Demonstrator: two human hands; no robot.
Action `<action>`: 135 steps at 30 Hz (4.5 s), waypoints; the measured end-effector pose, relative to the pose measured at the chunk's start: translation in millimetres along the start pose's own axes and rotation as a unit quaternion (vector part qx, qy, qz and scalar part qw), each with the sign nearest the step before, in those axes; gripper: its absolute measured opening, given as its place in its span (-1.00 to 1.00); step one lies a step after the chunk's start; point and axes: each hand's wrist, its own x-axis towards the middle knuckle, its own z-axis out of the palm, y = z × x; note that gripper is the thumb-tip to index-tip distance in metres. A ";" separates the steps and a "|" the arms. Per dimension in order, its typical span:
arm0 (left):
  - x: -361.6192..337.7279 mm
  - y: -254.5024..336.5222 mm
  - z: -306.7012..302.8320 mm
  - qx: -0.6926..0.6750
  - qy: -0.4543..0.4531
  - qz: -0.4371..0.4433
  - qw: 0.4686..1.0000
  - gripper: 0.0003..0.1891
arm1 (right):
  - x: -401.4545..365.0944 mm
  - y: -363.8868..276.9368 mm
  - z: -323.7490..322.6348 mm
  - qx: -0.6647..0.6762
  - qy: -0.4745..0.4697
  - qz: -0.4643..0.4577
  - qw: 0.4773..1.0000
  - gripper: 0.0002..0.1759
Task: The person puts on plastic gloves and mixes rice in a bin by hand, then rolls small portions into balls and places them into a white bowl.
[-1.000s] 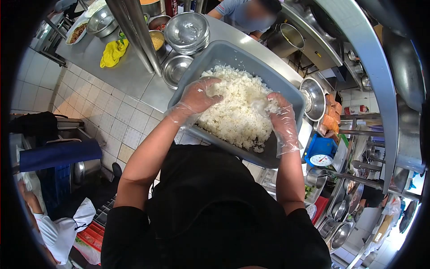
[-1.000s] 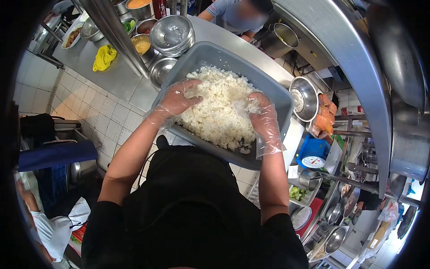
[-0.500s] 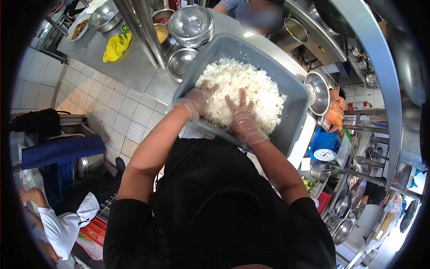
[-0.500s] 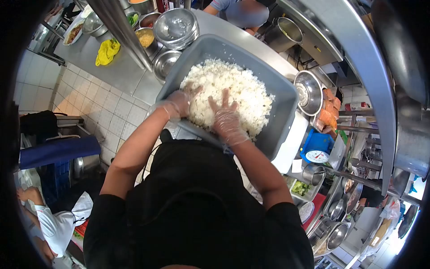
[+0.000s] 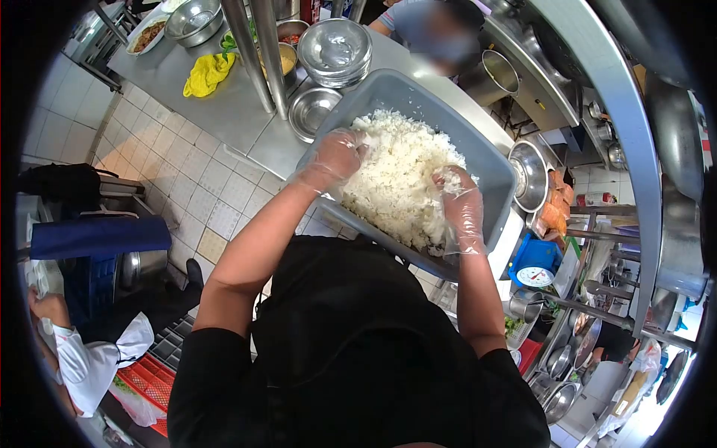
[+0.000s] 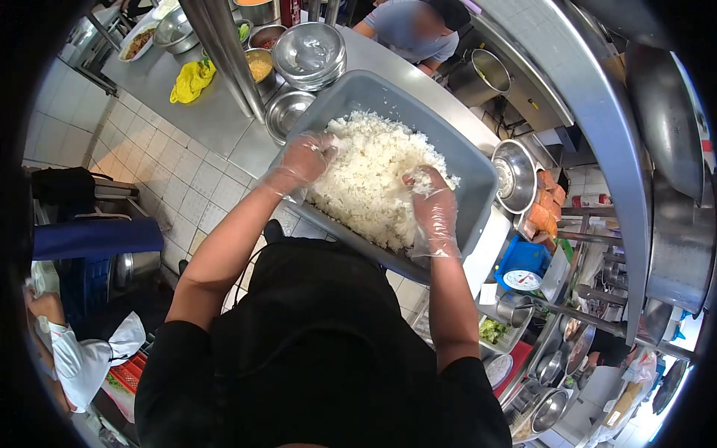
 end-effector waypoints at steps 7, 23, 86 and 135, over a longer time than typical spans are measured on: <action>51.4 14.1 -4.5 -0.030 -0.116 -0.110 0.987 -0.21 | 24.7 42.3 -12.6 -0.045 0.027 0.155 0.987 -0.07; 117.5 17.0 65.7 -0.196 -0.364 -0.200 0.888 0.40 | 148.7 145.7 32.2 0.395 -0.254 0.422 0.775 0.09; 15.9 -8.4 21.4 -0.292 -0.235 -0.355 0.856 0.46 | 122.1 -26.1 77.0 -0.074 -0.473 0.128 0.869 0.01; 48.9 76.5 6.0 -0.274 -0.048 -0.212 0.937 -0.16 | 59.4 59.0 11.8 0.224 0.050 0.049 0.972 -0.45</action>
